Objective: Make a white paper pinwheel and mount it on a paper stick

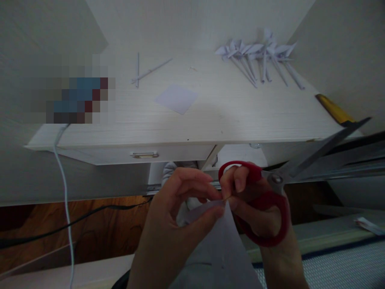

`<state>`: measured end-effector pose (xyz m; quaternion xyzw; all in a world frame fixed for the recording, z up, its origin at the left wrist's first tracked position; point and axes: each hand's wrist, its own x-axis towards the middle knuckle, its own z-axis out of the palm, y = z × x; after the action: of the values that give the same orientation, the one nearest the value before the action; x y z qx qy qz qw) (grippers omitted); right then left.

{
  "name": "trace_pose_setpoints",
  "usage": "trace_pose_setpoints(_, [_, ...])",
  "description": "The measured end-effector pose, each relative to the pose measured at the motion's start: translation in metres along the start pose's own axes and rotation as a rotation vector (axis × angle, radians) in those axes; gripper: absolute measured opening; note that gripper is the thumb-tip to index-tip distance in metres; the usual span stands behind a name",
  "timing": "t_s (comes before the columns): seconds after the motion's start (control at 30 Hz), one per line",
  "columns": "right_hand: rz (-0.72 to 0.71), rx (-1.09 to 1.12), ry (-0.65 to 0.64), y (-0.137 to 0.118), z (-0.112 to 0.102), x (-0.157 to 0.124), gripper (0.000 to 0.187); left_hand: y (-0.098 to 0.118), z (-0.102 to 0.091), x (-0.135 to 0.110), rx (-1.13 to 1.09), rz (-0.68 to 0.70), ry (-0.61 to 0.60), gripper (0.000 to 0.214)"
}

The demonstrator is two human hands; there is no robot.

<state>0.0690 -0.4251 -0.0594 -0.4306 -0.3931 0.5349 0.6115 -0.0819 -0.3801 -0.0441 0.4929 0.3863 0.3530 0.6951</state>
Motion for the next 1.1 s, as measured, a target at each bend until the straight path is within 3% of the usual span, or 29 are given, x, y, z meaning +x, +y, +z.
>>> trace_pose_setpoints(0.33, [0.039,-0.115,0.126,-0.008,0.012,-0.008,0.021,-0.001,-0.001,0.003,0.164,0.071,0.039,0.032])
trace_pose_setpoints(0.8, [0.108,0.201,-0.041,-0.001,0.001,-0.001,0.023,-0.001,-0.002,0.005,-0.185,-0.098,-0.128,0.026])
trace_pose_setpoints(0.93, [0.062,0.176,-0.076,0.0,0.0,-0.001,0.02,-0.002,-0.001,0.003,-0.174,-0.083,-0.124,0.027])
trace_pose_setpoints(1.1, [0.024,0.067,-0.014,0.003,0.001,-0.005,0.022,-0.003,-0.001,0.002,-0.121,-0.061,-0.063,0.03])
